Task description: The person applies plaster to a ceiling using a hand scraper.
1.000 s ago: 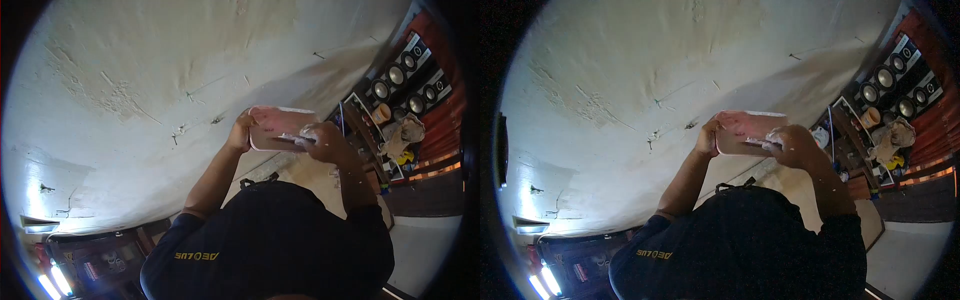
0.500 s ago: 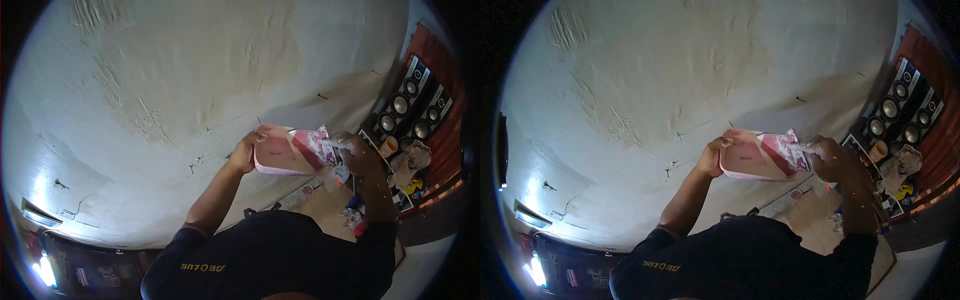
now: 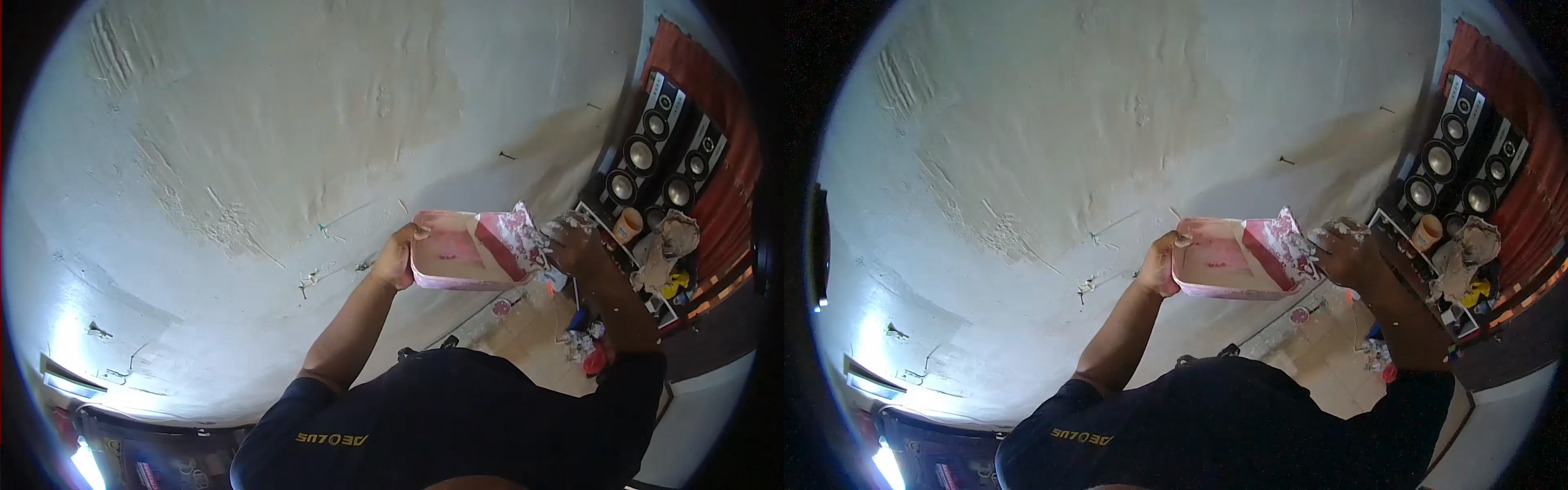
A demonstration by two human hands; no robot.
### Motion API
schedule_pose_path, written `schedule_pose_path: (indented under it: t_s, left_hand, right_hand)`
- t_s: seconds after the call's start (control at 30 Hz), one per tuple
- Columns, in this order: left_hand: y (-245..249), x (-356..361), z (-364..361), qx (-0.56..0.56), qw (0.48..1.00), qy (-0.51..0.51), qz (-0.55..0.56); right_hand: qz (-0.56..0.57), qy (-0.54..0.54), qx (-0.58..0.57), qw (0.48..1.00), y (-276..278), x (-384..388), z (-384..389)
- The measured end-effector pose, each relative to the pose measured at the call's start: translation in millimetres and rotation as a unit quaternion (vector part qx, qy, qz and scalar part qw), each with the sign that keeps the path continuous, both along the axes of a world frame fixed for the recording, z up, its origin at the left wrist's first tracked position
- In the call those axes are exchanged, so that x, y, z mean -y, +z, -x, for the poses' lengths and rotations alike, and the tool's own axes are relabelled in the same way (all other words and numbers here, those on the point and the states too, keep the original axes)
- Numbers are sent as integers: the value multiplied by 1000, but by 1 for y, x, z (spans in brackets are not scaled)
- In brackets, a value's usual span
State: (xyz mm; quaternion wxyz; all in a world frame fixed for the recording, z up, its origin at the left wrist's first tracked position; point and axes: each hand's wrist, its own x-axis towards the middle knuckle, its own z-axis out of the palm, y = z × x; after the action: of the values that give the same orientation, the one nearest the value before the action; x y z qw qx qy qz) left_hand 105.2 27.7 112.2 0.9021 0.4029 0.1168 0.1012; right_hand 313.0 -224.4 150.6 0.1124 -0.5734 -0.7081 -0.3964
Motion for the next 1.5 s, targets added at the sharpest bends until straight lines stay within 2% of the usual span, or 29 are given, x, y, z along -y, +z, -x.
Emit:
schedule_pose_path:
  t_s: [0.13, 0.2, 0.23, 0.33, 0.4, 0.47, 0.5, 0.53, 0.6, 0.67, 0.73, 0.8, 0.83, 0.87, 0.93, 0.97, 1.0, 1.1, 1.27, 1.33, 1.37, 1.4, 1.43, 1.47, 1.5]
  left_hand:
    - [-3, -1, -2, 0, 1000, -10, 4]
    - [-9, -2, -4, 10, 1000, -19, -2]
    - [-4, 3, -3, 1, 999, -7, -31]
    - [-8, 1, -9, 9, 1000, -27, -4]
    - [-12, 2, -10, 14, 1000, -20, -10]
    - [-16, -2, -12, 11, 1000, -16, 6]
    - [-16, -1, -13, 12, 1000, -16, 6]
    - [-15, 1, -14, 18, 1000, 2, -2]
    - [-13, 2, -16, 27, 999, 21, -12]
    - [-11, 2, -15, 21, 998, 51, -38]
    - [-9, 1, -15, 38, 997, 33, -52]
    - [-9, 4, -17, 69, 992, 65, -82]
    - [-11, 4, -17, 71, 992, 67, -83]
    - [-14, 5, -17, 63, 991, 88, -85]
    - [-16, 6, -16, 57, 988, 111, -90]
    - [-16, 7, -16, 54, 988, 113, -88]
    - [-16, 7, -15, 51, 988, 115, -87]
    - [-24, 8, -16, 37, 988, 128, -74]
    - [-38, 6, -15, 52, 992, 103, -49]
    - [-45, 9, -9, 51, 991, 113, -41]
    - [-52, 8, -5, 37, 990, 128, -37]
    - [-58, 8, -1, 24, 989, 143, -34]
    - [-56, 10, 3, 19, 989, 144, -38]
    - [-55, 11, 6, 20, 989, 144, -39]
    - [-55, 13, 10, 18, 989, 141, -24]
  right_hand:
    - [4, -23, -3, 1000, -6, 3, -2]
    - [-26, -49, 38, 998, -1, 3, 2]
    - [-23, -64, 13, 998, -4, 3, -1]
    - [-20, -87, -2, 996, 0, 4, -4]
    - [6, -85, -45, 995, 11, 1, 0]
    - [-65, -65, -110, 990, 6, -8, -6]
    - [-46, -82, -176, 980, 8, -8, -4]
    - [-46, -81, -173, 980, 11, -11, -4]
    - [-75, -42, -251, 964, 16, -16, -7]
    - [-83, 1, -255, 963, 23, -25, -11]
    - [-91, 44, -259, 961, 25, -32, -11]
    - [-113, 19, -416, 902, 20, -39, -10]
    - [-121, 20, -466, 876, 17, -42, -14]
    - [-122, 24, -463, 877, 18, -47, -18]
    - [-114, 127, -585, 793, 25, -61, -24]
    - [-112, 164, -658, 726, 30, -69, -24]
    - [-112, 168, -656, 727, 33, -76, -31]
    - [-130, 214, -753, 608, 33, -113, -72]
    - [-97, 246, -741, 618, 53, -164, -120]
    - [-106, 51, -633, 765, 51, -172, -157]
    - [-149, 57, -734, 660, 46, -168, -169]
    - [-195, 164, -742, 621, 34, -159, -187]
    - [-198, 215, -757, 585, 21, -147, -208]
    - [-230, 154, -772, 572, 24, -128, -204]
    - [-232, 151, -782, 559, 28, -113, -196]
